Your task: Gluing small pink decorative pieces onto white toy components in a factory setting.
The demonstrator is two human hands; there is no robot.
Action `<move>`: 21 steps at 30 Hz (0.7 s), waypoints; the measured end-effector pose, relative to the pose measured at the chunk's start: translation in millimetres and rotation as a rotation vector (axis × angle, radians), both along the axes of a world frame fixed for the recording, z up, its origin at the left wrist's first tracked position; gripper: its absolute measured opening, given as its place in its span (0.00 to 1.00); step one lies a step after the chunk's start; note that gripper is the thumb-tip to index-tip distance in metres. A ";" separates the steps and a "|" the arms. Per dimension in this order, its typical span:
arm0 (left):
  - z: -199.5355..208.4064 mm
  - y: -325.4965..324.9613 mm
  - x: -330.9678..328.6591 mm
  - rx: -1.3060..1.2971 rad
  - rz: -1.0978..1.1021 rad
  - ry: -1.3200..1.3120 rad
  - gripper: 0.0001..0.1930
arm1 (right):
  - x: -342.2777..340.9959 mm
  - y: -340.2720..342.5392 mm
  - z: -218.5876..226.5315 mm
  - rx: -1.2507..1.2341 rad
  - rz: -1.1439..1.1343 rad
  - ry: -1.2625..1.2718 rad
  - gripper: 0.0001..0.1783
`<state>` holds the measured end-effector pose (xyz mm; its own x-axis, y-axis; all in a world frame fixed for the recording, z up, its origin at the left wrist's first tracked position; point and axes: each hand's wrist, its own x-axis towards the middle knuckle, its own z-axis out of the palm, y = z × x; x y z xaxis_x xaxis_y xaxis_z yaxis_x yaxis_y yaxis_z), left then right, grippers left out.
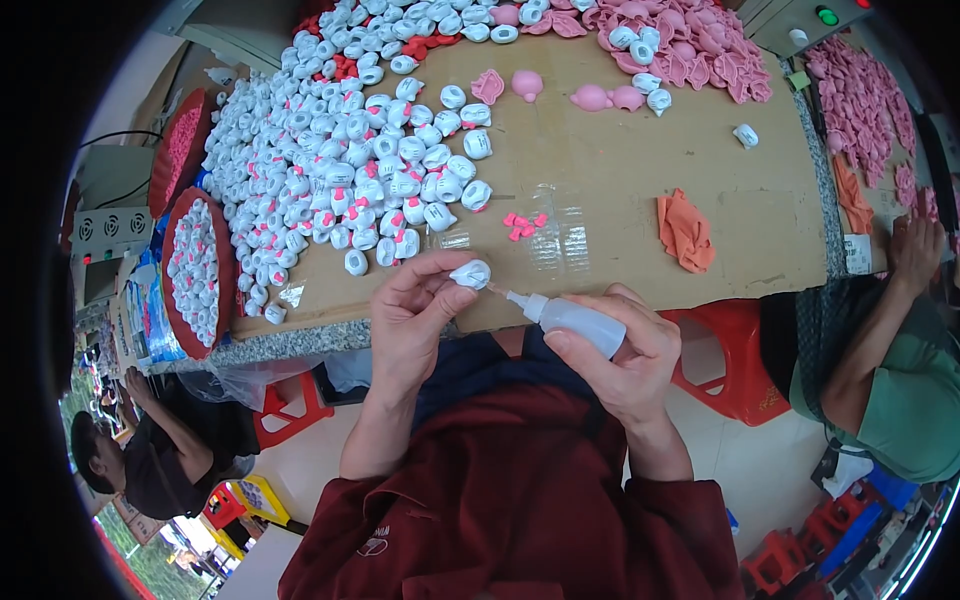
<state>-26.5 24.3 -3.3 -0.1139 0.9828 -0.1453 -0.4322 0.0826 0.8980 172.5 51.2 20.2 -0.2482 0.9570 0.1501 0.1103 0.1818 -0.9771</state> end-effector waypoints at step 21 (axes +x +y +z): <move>2.9 -28.0 -7.9 -0.109 0.020 -0.014 0.15 | -61.3 22.1 -21.9 0.203 -0.056 -0.231 0.16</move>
